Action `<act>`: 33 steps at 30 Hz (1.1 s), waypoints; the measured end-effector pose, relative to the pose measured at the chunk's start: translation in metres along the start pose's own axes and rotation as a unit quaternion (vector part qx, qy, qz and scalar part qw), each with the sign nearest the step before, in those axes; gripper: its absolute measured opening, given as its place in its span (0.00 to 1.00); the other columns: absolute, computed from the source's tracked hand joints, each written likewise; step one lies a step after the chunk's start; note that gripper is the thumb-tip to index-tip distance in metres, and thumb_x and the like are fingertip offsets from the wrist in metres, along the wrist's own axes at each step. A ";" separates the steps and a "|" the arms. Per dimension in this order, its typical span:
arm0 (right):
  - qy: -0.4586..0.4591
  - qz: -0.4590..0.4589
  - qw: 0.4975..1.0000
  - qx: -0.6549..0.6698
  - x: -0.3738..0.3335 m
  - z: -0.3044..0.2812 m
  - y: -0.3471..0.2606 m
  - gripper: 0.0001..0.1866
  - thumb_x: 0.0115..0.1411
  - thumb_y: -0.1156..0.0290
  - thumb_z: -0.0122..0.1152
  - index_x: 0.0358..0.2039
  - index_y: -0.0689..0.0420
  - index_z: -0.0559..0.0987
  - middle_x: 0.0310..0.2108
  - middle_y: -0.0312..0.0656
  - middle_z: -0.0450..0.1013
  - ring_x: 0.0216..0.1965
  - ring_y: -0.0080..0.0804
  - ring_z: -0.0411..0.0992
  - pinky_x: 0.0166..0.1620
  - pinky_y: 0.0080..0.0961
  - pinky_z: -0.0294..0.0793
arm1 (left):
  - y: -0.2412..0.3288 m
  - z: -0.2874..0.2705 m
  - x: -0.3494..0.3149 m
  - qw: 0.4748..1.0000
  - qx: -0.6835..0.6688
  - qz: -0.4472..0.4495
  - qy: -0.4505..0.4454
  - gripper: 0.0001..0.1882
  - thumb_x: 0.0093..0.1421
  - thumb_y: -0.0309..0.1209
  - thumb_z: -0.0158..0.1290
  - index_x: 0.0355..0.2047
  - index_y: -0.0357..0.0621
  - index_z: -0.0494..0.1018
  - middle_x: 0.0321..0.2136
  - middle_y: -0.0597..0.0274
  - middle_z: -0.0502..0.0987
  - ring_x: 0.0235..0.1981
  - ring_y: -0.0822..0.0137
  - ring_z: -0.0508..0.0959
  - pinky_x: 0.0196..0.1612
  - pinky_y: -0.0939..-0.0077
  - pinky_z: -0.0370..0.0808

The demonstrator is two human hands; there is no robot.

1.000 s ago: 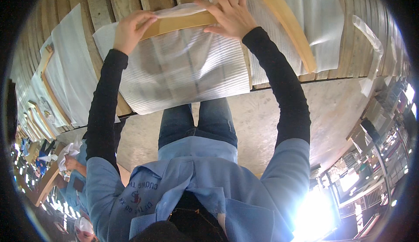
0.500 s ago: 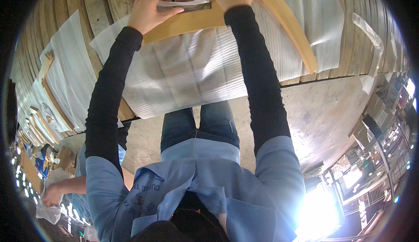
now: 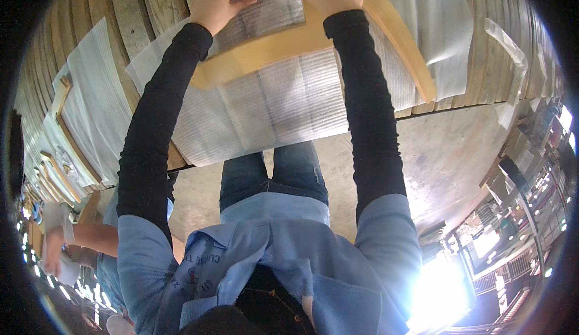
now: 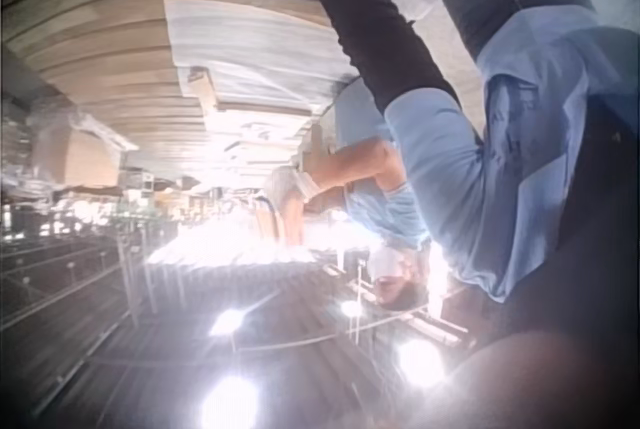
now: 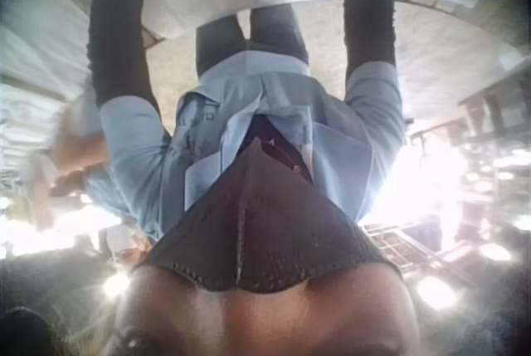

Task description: The person wraps wooden L-shaped frames with bubble wrap and secures them with clear packing tape. The person folds the bubble wrap around each frame, smooths it, and applies tape to seal the edges. The wrapped frames are set aside on the wooden workbench.

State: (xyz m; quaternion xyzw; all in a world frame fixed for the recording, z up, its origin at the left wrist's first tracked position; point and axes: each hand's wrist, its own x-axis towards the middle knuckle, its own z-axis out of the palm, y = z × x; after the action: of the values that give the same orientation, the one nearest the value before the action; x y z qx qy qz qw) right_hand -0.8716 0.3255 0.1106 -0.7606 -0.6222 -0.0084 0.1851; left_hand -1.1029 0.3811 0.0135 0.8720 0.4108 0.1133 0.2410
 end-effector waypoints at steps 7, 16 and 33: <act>0.020 -0.024 0.999 -0.035 -0.023 0.046 0.017 0.35 0.52 0.44 0.70 0.46 0.62 0.74 0.33 0.57 0.78 0.31 0.59 0.79 0.34 0.53 0.78 | 0.015 -0.009 0.004 0.998 0.016 0.051 -0.016 0.20 0.62 0.49 0.61 0.46 0.51 0.80 0.43 0.64 0.83 0.45 0.57 0.82 0.46 0.63 0.78; -0.020 -0.112 0.993 -0.020 -0.028 0.042 0.004 0.33 0.62 0.49 0.62 0.60 0.59 0.71 0.58 0.58 0.70 0.61 0.53 0.67 0.59 0.59 0.66 | 0.000 -0.033 -0.034 1.000 -0.012 -0.015 -0.025 0.13 0.64 0.44 0.59 0.45 0.57 0.81 0.36 0.66 0.84 0.37 0.59 0.84 0.41 0.59 0.80; -0.161 -0.435 0.881 0.097 -0.102 0.015 0.065 0.21 0.60 0.55 0.69 0.45 0.53 0.73 0.40 0.38 0.74 0.44 0.39 0.73 0.48 0.36 0.73 | 0.059 -0.022 -0.163 0.995 0.019 -0.063 -0.080 0.29 0.57 0.57 0.64 0.43 0.48 0.69 0.32 0.63 0.82 0.31 0.60 0.85 0.31 0.68 0.81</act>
State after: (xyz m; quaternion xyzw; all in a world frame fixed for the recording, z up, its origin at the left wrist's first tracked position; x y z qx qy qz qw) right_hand -0.8364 0.2237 0.0544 -0.3825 -0.9095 0.0945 0.1326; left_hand -1.1764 0.2300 0.0628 0.8553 0.4460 0.0200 0.2629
